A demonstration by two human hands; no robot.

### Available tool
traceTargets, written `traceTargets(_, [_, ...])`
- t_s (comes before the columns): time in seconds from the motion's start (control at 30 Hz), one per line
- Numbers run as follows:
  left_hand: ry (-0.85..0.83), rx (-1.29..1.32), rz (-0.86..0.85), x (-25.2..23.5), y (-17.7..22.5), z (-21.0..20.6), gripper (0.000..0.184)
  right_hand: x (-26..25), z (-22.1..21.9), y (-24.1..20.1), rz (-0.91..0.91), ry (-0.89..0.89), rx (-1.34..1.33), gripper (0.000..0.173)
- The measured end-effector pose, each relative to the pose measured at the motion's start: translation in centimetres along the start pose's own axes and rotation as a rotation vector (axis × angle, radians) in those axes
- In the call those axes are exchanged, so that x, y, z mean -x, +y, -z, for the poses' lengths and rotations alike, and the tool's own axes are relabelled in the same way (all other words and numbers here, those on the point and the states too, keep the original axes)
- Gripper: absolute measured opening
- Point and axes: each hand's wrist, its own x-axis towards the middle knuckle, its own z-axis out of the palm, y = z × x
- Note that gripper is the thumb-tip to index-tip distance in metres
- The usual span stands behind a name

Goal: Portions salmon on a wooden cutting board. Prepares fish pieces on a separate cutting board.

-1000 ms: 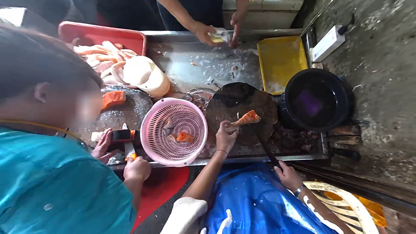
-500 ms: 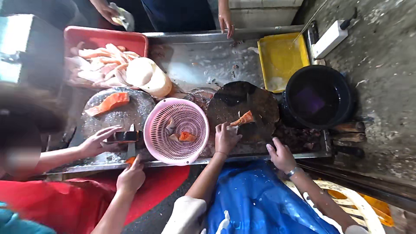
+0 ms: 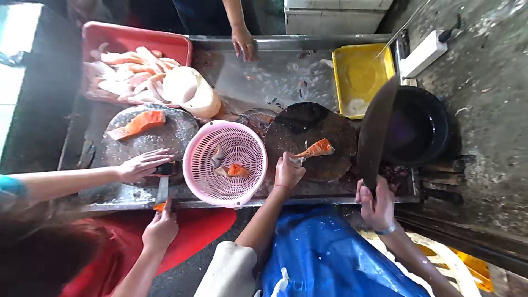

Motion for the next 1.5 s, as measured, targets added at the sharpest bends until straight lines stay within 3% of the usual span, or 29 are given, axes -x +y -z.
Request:
traceTargets(0.07, [-0.034, 0.067, 0.053, 0.3, 1.5, 1.7, 0.062, 4.0, -1.1, 2.8, -0.209, -0.182, 0.191, 0.053])
traceTargets(0.13, [-0.098, 0.089, 0.084, 0.6, 2.8, 3.4, 0.059, 6.2, -1.8, 4.8, -0.576, -0.572, 0.319, 0.052])
traceTargets(0.2, [-0.215, 0.023, 0.163, -1.4, 3.6, 4.3, 0.057, 7.4, -1.8, 6.1, -0.759, -0.72, 0.292, 0.052])
traceTargets(0.3, [-0.385, -0.045, 0.261, -3.5, 3.9, 4.8, 0.063, 8.3, -0.6, 5.5, -0.786, -0.68, 0.25, 0.048])
traceTargets(0.47, [-0.533, 0.186, 0.373, -4.3, 4.0, 4.8, 0.036, 8.1, -0.2, 5.5, -0.844, -0.637, 0.192, 0.05])
traceTargets(0.67, [-0.509, 0.452, 0.514, -4.9, 2.1, 5.0, 0.037, 7.8, -0.9, 5.7, -0.83, -0.605, 0.167, 0.052])
traceTargets(0.9, [-0.507, 0.458, 0.496, -4.7, 1.2, 5.2, 0.039, 6.6, -1.1, 5.6, -0.764, -0.604, 0.174, 0.056])
traceTargets(1.0, [-0.416, 0.359, 0.372, -4.0, 1.1, 4.8, 0.034, 5.9, -0.9, 5.2, -0.746, -0.589, 0.193, 0.06])
traceTargets(1.13, [-0.074, -0.111, -0.143, -1.9, 0.3, 3.6, 0.049, 5.8, -0.9, 4.7, -0.609, -0.439, 0.178, 0.061])
traceTargets(1.2, [-0.055, -0.258, -0.298, -1.2, -0.5, 2.9, 0.06, 5.4, -1.1, 4.4, -0.564, -0.413, 0.181, 0.062])
traceTargets(1.37, [-0.049, -0.233, -0.361, -0.6, -3.9, -0.3, 0.062, 3.1, -2.7, 4.0, -0.528, -0.502, 0.231, 0.059])
traceTargets(1.5, [-0.065, -0.212, -0.29, 0.2, -3.3, -0.4, 0.063, 1.2, -5.1, 3.8, -0.429, -0.545, 0.268, 0.054])
